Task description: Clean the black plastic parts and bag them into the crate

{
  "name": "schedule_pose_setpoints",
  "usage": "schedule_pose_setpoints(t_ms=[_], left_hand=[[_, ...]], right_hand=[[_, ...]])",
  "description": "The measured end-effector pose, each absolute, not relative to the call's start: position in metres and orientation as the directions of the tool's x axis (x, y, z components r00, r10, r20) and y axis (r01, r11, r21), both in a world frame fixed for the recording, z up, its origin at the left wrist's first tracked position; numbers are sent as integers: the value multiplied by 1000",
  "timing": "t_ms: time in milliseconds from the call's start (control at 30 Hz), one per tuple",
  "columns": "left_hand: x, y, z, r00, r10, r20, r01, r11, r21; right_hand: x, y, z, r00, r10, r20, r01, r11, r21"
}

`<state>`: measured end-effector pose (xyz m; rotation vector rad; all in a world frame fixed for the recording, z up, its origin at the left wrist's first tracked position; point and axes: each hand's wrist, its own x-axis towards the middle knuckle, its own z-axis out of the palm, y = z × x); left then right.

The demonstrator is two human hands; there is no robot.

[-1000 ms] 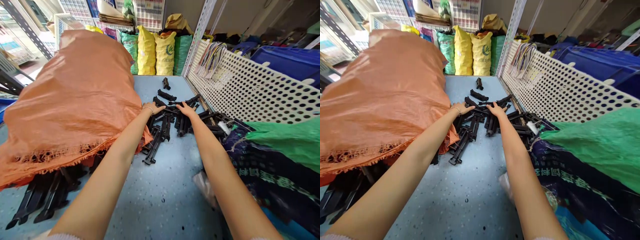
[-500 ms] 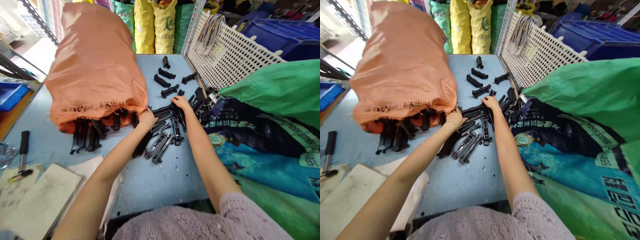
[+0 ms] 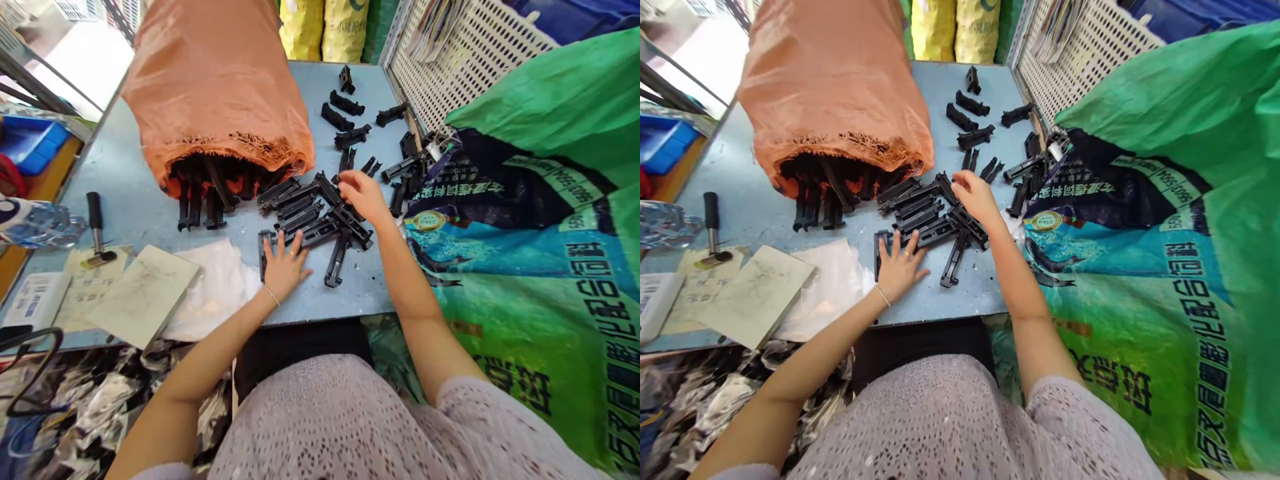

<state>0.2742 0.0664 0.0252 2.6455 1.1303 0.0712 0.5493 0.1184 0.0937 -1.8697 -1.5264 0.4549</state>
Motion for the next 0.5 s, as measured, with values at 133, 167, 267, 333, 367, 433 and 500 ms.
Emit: schedule_pose_setpoints(t_ms=[133,167,267,333,367,433,500], left_hand=[[273,133,29,708,702,-78,691,-667,279],[274,144,30,720,688,-86,680,-677,280],[281,148,30,719,692,-68,678,-675,292],[284,126,28,688,725,21,671,-647,363],[285,109,27,667,741,75,647,-626,436],[284,69,23,626,769,127,538,-545,643],[278,32,19,574,816,66,393,-345,852]], right_hand=[[518,24,86,297,934,-200,786,-358,-505],[510,10,79,324,908,-266,812,-411,-415],[489,-8,54,407,834,-372,814,-516,-266],[477,-12,43,432,817,-383,780,-552,-296],[471,-16,40,439,819,-368,769,-555,-318],[455,-29,39,410,857,-313,783,-506,-361],[438,-47,44,259,928,-267,817,-358,-453]])
